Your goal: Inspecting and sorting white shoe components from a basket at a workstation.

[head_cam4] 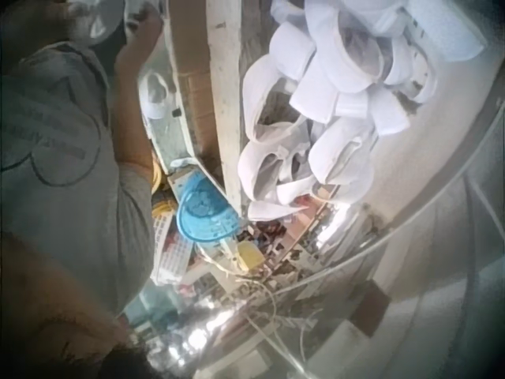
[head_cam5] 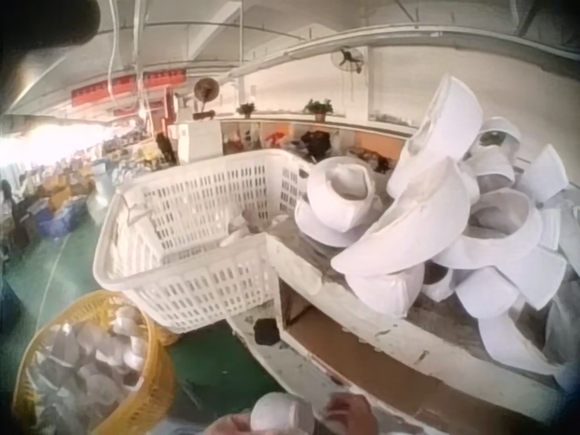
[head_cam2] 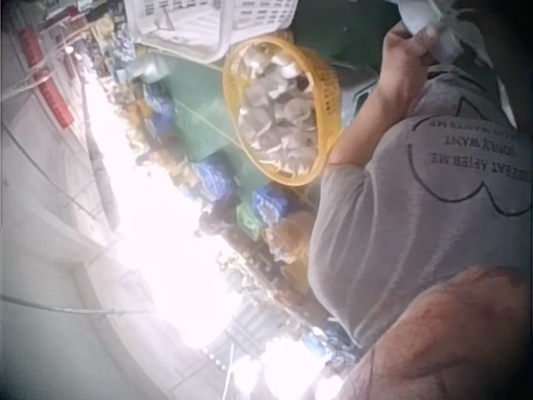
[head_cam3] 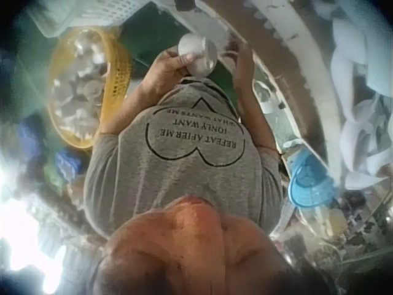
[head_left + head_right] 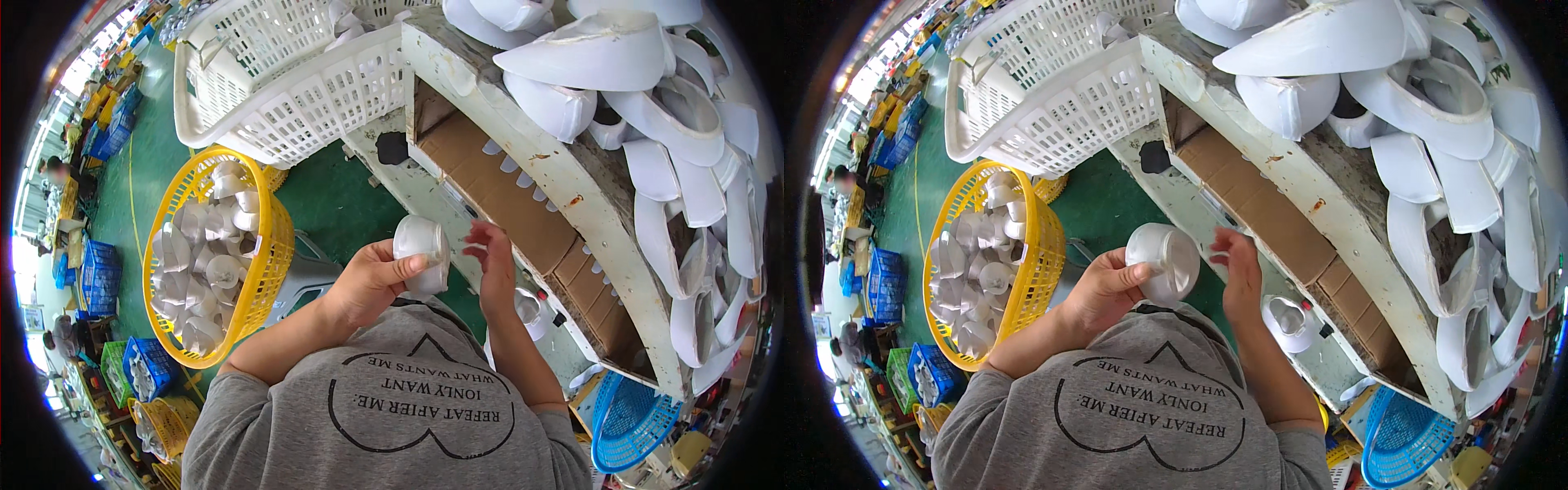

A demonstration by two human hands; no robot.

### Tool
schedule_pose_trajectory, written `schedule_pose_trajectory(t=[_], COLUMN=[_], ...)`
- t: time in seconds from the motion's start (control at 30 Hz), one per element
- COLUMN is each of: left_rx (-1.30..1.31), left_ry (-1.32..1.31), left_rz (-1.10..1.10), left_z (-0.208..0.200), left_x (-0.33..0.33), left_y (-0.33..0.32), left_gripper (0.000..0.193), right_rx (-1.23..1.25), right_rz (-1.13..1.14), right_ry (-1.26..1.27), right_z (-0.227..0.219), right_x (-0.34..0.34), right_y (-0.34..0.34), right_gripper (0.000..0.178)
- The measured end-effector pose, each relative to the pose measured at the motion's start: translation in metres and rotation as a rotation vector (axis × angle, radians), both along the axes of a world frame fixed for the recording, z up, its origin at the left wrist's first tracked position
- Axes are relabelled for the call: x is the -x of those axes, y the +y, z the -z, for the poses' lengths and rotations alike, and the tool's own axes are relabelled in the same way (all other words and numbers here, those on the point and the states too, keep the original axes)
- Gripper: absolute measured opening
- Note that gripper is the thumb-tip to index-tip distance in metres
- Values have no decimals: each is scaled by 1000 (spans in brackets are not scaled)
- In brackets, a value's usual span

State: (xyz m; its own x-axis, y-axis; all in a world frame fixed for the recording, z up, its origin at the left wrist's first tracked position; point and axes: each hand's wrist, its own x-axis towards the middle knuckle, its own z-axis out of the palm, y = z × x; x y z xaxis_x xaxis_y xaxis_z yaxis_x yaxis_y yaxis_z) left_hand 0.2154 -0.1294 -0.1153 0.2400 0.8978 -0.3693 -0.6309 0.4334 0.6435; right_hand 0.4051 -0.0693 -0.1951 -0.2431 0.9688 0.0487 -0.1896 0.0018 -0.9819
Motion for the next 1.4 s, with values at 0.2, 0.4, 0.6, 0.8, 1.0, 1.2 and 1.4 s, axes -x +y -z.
schedule_pose_trajectory(t=[0.2,0.4,0.6,0.8,1.0,1.2,1.4], left_rx=[-8,15,-479,-80,205,253,300], left_ry=[-49,476,1360,1108,332,356,-203], left_rz=[60,-19,-266,-32,204,233,-265], left_z=[-2,39,112,113,60,89,104], left_x=[0,4,21,10,31,25,35], left_y=[-5,1,20,36,32,23,32], left_gripper=[36,24,30,25,42,43,30], right_rx=[581,-276,-442,-1001,-1008,-1058,-347], right_rz=[-282,-56,-66,-63,-259,-183,-281], right_ry=[219,-735,-1152,-1146,-1016,-779,-618], right_z=[29,-20,-39,-34,-8,-13,8], right_x=[8,11,17,40,15,15,7], right_y=[-4,4,-4,-18,5,10,-16], right_gripper=[46,20,27,47,22,18,17])
